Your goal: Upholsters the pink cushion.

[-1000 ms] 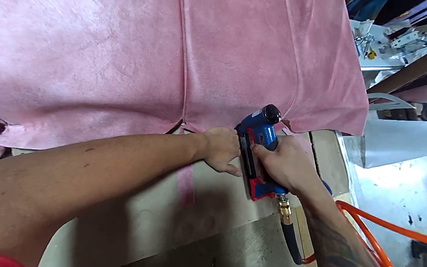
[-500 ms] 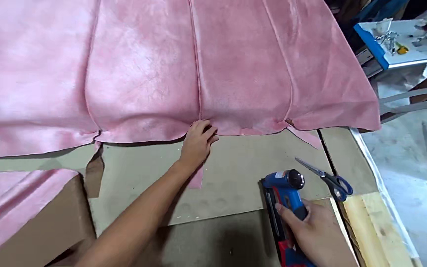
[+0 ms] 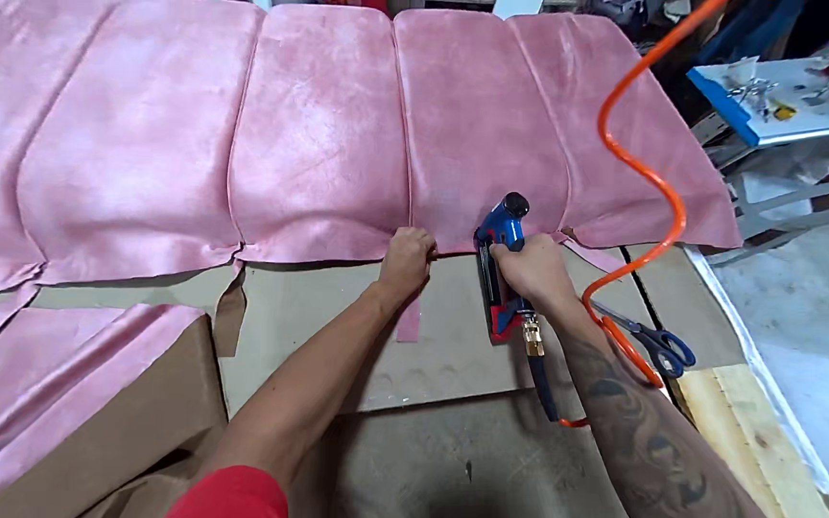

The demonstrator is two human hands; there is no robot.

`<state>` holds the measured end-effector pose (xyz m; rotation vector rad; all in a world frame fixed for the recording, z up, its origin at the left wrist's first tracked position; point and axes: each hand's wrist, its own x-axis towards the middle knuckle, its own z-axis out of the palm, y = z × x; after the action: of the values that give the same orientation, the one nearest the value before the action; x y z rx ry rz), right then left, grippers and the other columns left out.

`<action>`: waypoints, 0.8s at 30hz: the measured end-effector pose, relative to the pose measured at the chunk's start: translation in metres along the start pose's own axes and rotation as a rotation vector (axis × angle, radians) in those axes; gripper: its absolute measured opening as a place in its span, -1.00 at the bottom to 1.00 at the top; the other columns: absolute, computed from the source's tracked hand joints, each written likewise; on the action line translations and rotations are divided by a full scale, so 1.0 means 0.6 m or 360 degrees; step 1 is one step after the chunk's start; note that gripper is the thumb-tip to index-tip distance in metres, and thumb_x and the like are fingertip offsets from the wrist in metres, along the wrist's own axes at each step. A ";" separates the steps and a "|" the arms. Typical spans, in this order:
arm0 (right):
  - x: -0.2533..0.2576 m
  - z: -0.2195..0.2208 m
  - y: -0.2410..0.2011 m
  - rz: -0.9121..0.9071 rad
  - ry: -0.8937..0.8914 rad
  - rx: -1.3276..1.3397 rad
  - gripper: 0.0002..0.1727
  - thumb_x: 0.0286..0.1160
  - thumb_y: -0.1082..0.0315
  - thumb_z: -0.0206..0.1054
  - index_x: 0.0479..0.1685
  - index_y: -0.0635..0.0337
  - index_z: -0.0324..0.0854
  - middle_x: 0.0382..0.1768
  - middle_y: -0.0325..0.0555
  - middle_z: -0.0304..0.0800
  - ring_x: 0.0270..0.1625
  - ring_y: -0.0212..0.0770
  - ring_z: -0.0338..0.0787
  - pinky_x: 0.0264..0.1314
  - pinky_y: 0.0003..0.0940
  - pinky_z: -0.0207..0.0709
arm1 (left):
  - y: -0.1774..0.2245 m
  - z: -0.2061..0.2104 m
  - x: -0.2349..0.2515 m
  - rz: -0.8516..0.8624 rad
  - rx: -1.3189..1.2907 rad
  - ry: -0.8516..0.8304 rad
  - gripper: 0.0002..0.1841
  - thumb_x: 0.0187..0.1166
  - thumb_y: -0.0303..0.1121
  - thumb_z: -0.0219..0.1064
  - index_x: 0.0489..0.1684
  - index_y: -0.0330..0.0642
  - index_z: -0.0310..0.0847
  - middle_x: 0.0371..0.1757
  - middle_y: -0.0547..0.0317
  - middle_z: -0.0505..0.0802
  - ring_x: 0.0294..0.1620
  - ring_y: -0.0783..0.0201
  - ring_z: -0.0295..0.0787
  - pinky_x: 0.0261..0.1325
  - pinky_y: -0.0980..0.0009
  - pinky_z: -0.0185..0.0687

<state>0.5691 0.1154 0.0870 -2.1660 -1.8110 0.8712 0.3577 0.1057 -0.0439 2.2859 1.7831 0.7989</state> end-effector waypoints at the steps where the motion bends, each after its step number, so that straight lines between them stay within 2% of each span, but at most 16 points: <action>1: 0.004 0.005 -0.006 0.0048 -0.0011 -0.0040 -0.54 0.49 -0.06 0.35 -0.56 0.15 0.61 -0.60 0.00 0.72 -0.56 0.00 0.75 -0.49 0.09 0.62 | -0.001 0.000 -0.003 0.0010 -0.0003 -0.0018 -0.92 0.54 -0.42 0.40 -0.27 -0.17 0.82 -0.15 0.06 0.88 0.09 0.04 0.81 0.42 0.04 0.59; 4: 0.004 0.017 -0.010 0.0155 -0.0089 -0.0119 -0.55 0.47 -0.04 0.37 -0.56 0.16 0.64 -0.61 0.00 0.75 -0.60 -0.03 0.77 -0.51 0.06 0.67 | -0.007 0.005 -0.017 0.0062 -0.0029 -0.0012 -0.88 0.59 -0.40 0.35 -0.26 -0.18 0.81 -0.15 0.07 0.88 0.08 0.06 0.81 0.42 0.07 0.60; 6: -0.011 0.016 -0.016 0.0207 -0.0070 -0.0092 -0.55 0.46 -0.05 0.39 -0.56 0.15 0.64 -0.61 0.01 0.73 -0.59 -0.01 0.75 -0.52 0.07 0.63 | -0.008 0.006 -0.023 0.0087 -0.0055 0.0024 -0.88 0.60 -0.43 0.34 -0.24 -0.17 0.83 -0.11 0.08 0.90 0.10 0.09 0.83 0.46 0.11 0.60; 8: -0.029 0.023 -0.033 0.0172 0.0009 -0.0033 -0.54 0.46 -0.09 0.37 -0.61 0.10 0.64 -0.69 -0.03 0.71 -0.69 -0.04 0.71 -0.65 0.02 0.58 | -0.010 0.006 -0.023 0.0101 -0.0080 0.0076 -0.85 0.61 -0.44 0.32 -0.21 -0.18 0.85 -0.06 0.08 0.91 0.14 0.11 0.84 0.48 0.14 0.60; 10: -0.038 0.045 -0.050 0.0168 -0.0002 -0.0047 -0.55 0.49 -0.08 0.34 -0.58 0.08 0.63 -0.69 -0.05 0.70 -0.70 -0.05 0.71 -0.66 0.01 0.56 | -0.016 0.007 -0.030 0.0115 -0.0086 0.0067 -0.83 0.66 -0.41 0.30 -0.17 -0.18 0.85 -0.03 0.08 0.91 0.16 0.11 0.84 0.46 0.13 0.62; 16: -0.064 0.068 -0.096 0.0224 -0.0052 -0.0108 -0.58 0.48 -0.06 0.33 -0.59 0.05 0.62 -0.72 -0.07 0.67 -0.73 -0.07 0.67 -0.72 -0.05 0.51 | -0.028 -0.010 -0.052 0.0210 -0.0015 -0.0112 -0.72 0.66 -0.46 0.22 0.17 -0.12 0.83 0.27 0.10 0.87 0.40 0.14 0.76 0.62 0.13 0.50; 19: -0.076 0.084 -0.110 0.0229 -0.0119 -0.0143 -0.59 0.51 -0.02 0.32 -0.55 0.09 0.61 -0.69 -0.03 0.66 -0.68 -0.03 0.67 -0.68 -0.01 0.48 | -0.031 -0.016 -0.076 0.0240 0.0063 -0.0259 -0.60 0.70 -0.37 0.10 0.39 -0.12 0.73 0.44 0.09 0.80 0.53 0.13 0.67 0.73 0.11 0.37; 22: -0.073 0.082 -0.123 0.0176 -0.0130 -0.0144 -0.60 0.47 -0.01 0.32 -0.61 0.05 0.61 -0.72 -0.07 0.68 -0.71 -0.06 0.68 -0.71 -0.04 0.50 | -0.033 -0.019 -0.084 0.0248 0.0137 -0.0299 -0.52 0.77 -0.24 -0.06 0.47 -0.10 0.68 0.51 0.17 0.76 0.58 0.21 0.62 0.73 0.14 0.33; 24: -0.057 0.089 -0.130 0.0165 -0.0179 -0.0217 -0.58 0.50 -0.02 0.32 -0.61 0.06 0.60 -0.69 -0.09 0.68 -0.65 -0.09 0.71 -0.60 -0.03 0.58 | -0.032 -0.019 -0.090 0.0245 0.0130 -0.0305 -0.51 0.76 -0.22 -0.08 0.48 -0.11 0.67 0.53 0.18 0.75 0.59 0.21 0.60 0.71 0.14 0.34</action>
<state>0.4719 0.0896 0.0929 -2.3574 -1.8752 0.9346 0.3271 0.0587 -0.0592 2.4809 1.6017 0.5155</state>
